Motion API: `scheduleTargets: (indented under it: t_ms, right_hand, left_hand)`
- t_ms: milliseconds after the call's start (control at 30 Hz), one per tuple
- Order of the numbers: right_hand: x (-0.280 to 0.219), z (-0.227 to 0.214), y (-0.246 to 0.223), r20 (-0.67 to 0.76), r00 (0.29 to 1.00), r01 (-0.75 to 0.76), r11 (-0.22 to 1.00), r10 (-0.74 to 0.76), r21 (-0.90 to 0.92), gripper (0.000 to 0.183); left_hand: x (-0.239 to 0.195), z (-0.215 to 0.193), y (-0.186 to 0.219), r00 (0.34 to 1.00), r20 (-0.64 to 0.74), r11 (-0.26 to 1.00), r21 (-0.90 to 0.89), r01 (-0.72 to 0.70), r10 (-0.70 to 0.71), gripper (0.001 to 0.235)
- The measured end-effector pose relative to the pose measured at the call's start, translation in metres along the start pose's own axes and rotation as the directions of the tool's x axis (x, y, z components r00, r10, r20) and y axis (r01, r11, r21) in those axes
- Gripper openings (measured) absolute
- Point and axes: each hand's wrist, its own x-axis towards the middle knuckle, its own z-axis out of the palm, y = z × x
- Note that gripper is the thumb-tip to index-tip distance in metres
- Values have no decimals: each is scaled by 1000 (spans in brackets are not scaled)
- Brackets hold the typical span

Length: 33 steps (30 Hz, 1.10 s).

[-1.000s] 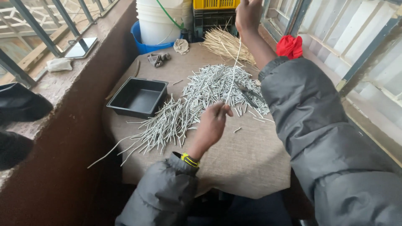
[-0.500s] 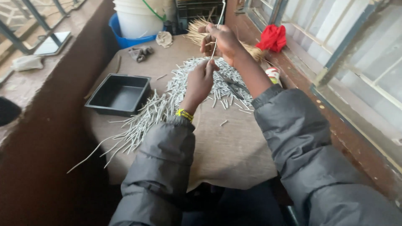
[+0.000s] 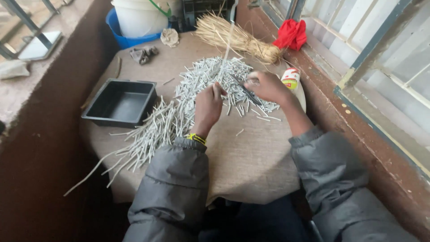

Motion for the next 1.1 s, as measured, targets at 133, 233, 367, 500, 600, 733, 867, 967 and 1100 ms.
scheduleTargets:
  t_ms: [133, 233, 367, 500, 600, 733, 867, 967, 1100]
  right_hand:
    - [-8, 29, 13, -75, 997, 20, 999, -23, -37, 63]
    - [-8, 41, 8, -66, 994, -92, 980, 82, -178, 86]
    - [-19, 42, -9, -306, 943, 42, 958, -133, -284, 31]
    - [-38, 27, -7, -496, 854, 179, 984, -154, 3, 28]
    - [-82, 5, -58, -398, 907, 31, 919, 139, 392, 18]
    - [-97, 23, -60, -291, 930, -51, 861, 226, 505, 21]
    - [-89, 62, -33, -318, 937, 64, 824, 145, 563, 31]
    - [-96, 58, -47, -291, 949, 130, 693, 119, 709, 25]
    - [-117, 29, -82, -297, 952, 179, 644, 78, 744, 27]
  left_hand:
    - [4, 12, -12, 999, -42, 998, 67, 4, -1, 50]
    - [3, 16, -21, 999, -22, 989, 144, 29, -26, 49]
    - [4, 26, -45, 999, 13, 975, 219, 46, -50, 48]
    - [4, 33, -48, 992, 83, 936, 345, 65, -100, 47]
    - [1, 31, -45, 992, 79, 924, 376, 64, -101, 45]
    - [-9, 22, -30, 993, 92, 930, 366, 42, -81, 47]
    - [-19, 8, -12, 999, 45, 939, 341, -40, 26, 44]
    - [-26, -6, 1, 983, -54, 936, 320, -148, 174, 37]
    - [-19, -6, -6, 948, -38, 932, 199, -303, 316, 35]
